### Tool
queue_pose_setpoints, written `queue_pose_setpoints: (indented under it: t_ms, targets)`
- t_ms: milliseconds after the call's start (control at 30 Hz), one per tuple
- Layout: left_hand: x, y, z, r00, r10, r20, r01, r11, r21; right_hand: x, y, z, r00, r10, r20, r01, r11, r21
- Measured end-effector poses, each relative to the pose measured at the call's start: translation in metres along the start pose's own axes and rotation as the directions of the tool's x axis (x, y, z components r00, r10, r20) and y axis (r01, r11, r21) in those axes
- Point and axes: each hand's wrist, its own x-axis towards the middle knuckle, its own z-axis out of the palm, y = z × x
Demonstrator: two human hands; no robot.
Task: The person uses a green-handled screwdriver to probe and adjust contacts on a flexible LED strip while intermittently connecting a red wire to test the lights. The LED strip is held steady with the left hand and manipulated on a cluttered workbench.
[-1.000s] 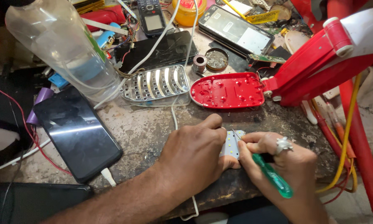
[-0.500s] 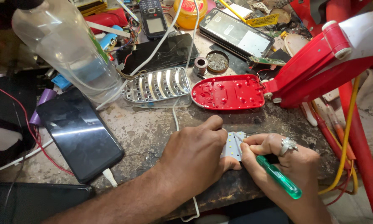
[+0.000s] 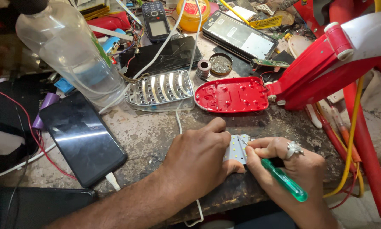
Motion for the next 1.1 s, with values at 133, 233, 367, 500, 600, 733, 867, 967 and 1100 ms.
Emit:
queue_pose_setpoints:
  t_ms: [133,233,367,500,600,733,867,967,1100]
  targets:
    - [0.000,0.000,-0.001,1.000,-0.006,0.009,0.006,1.000,-0.020,0.003,0.000,0.002,1.000,-0.020,0.017,0.020,1.000,0.015]
    - [0.001,0.002,-0.001,1.000,-0.002,0.004,0.002,1.000,-0.019,0.004,0.000,0.000,0.999,-0.041,0.010,0.041,0.999,0.010]
    - [0.001,0.002,-0.002,0.999,-0.019,0.026,0.020,1.000,-0.019,0.002,0.000,-0.001,1.000,0.014,0.004,-0.014,0.998,0.066]
    - [0.001,0.002,-0.002,0.999,-0.019,0.026,0.019,1.000,-0.011,0.003,0.000,0.000,1.000,0.000,0.025,-0.001,0.999,0.044]
    - [0.000,0.002,-0.002,1.000,-0.007,0.001,0.007,1.000,-0.028,0.004,-0.001,0.000,0.999,-0.036,0.022,0.036,0.999,0.009]
    - [0.000,0.002,-0.001,0.999,-0.037,0.036,0.038,0.999,-0.013,0.002,0.000,0.000,1.000,0.003,0.016,-0.004,0.999,0.040]
    - [0.001,0.002,-0.001,0.999,-0.029,0.033,0.029,1.000,0.006,-0.001,0.006,0.001,1.000,0.012,-0.008,-0.012,0.995,0.098]
    - [0.002,0.003,-0.003,1.000,-0.013,0.000,0.013,1.000,0.017,-0.002,0.012,0.001,0.993,0.079,-0.088,-0.038,0.918,0.395]
    - [0.002,0.002,-0.006,1.000,0.006,0.027,-0.007,0.999,0.050,-0.005,0.017,0.000,0.961,0.229,-0.156,-0.081,0.772,0.631]
